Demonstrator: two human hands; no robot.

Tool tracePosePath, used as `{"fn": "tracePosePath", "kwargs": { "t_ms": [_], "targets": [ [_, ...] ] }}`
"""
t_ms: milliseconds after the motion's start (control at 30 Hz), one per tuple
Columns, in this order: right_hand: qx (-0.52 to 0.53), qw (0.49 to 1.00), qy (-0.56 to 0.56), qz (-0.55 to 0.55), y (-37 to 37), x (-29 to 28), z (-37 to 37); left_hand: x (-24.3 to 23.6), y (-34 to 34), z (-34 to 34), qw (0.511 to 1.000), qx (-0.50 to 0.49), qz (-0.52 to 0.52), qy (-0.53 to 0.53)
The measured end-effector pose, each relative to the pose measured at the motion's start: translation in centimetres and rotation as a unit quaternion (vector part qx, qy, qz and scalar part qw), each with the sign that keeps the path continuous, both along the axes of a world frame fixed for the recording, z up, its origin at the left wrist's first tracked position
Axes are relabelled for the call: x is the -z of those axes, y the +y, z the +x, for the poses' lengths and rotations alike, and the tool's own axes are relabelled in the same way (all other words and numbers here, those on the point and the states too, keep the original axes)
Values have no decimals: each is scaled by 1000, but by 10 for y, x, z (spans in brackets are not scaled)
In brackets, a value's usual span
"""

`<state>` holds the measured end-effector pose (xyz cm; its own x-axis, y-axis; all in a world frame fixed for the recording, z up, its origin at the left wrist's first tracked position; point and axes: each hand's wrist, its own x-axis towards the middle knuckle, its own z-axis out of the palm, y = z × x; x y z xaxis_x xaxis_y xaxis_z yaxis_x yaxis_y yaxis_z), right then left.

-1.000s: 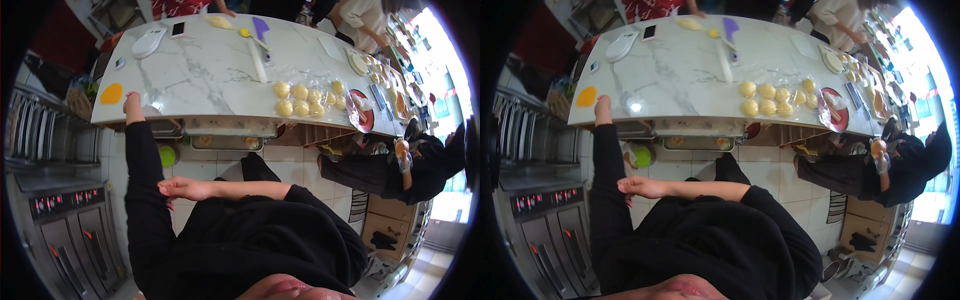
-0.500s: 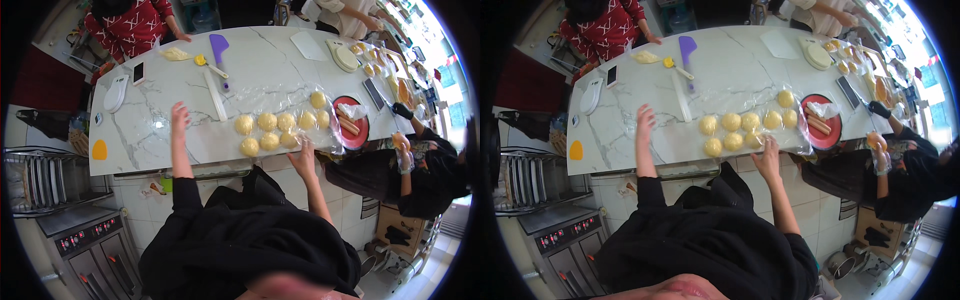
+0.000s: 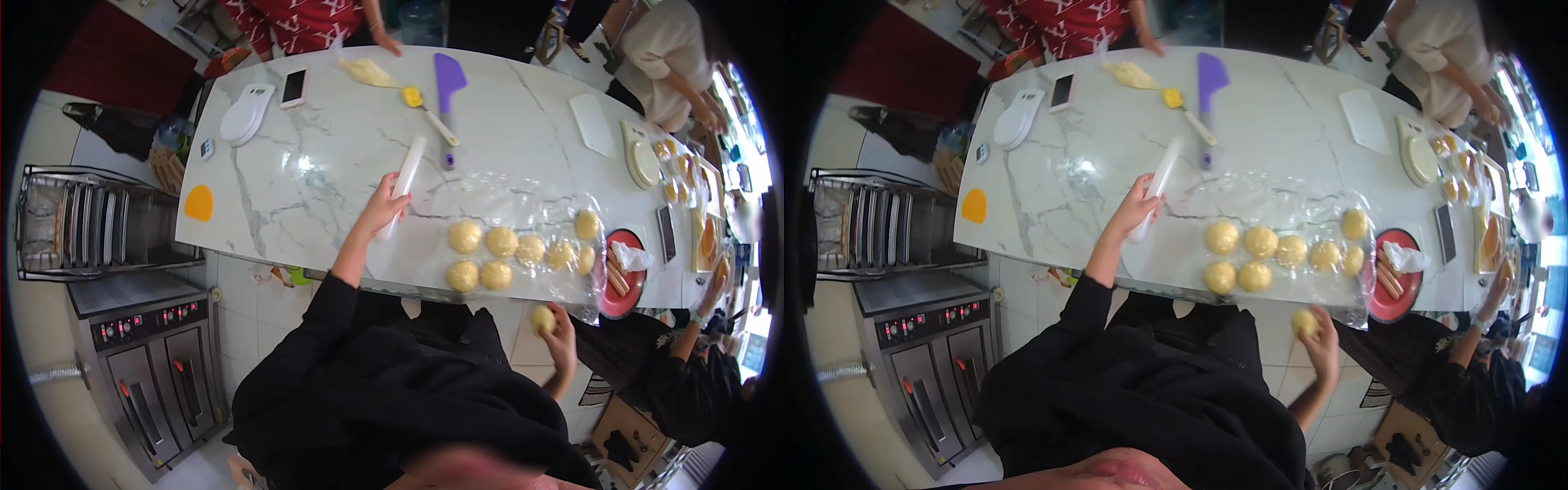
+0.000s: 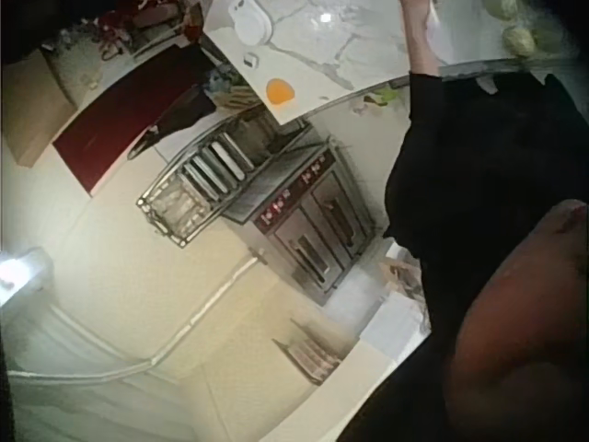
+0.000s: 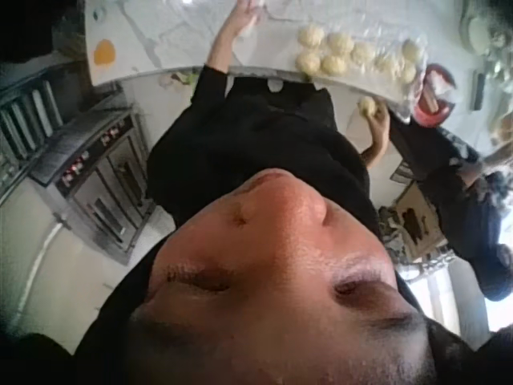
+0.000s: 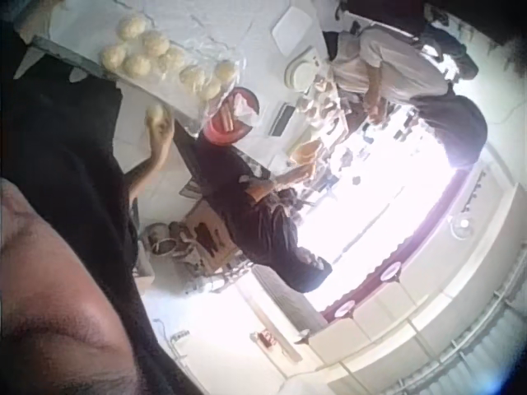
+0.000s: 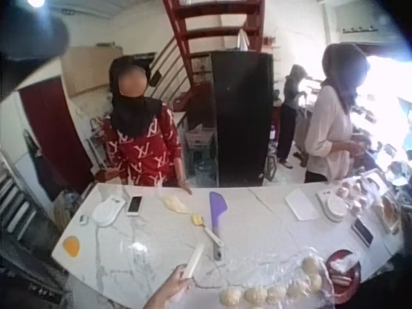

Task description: The person flattens dough on the counter with a rolling pin, wraps sausages in the dough, and cuts the rolled dough using scissors before shaping it by hand.

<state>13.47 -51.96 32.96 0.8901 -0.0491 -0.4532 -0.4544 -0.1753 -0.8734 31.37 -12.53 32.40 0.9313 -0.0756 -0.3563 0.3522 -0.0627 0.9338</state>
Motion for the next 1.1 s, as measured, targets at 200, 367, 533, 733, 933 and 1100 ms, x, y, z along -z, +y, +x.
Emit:
{"fn": "tracePosePath", "kwargs": {
  "t_ms": [200,367,533,733,933,1100],
  "targets": [
    [35,993,-115,20,27,-80,-37,-26,155,-76,972,-84,-216,25],
    [-80,985,-113,100,197,-79,57,-32,241,-85,937,-277,-211,-15],
    [-288,906,-271,-153,377,-17,118,-23,282,-93,966,-220,104,-84],
    [-231,855,-366,-286,413,-24,122,-21,237,-99,895,-85,390,-198],
    [-263,711,-440,-482,378,-6,109,0,192,-109,777,114,438,-437],
    [-287,764,-325,-479,371,24,101,34,180,-99,746,73,509,-423]
  ]
}}
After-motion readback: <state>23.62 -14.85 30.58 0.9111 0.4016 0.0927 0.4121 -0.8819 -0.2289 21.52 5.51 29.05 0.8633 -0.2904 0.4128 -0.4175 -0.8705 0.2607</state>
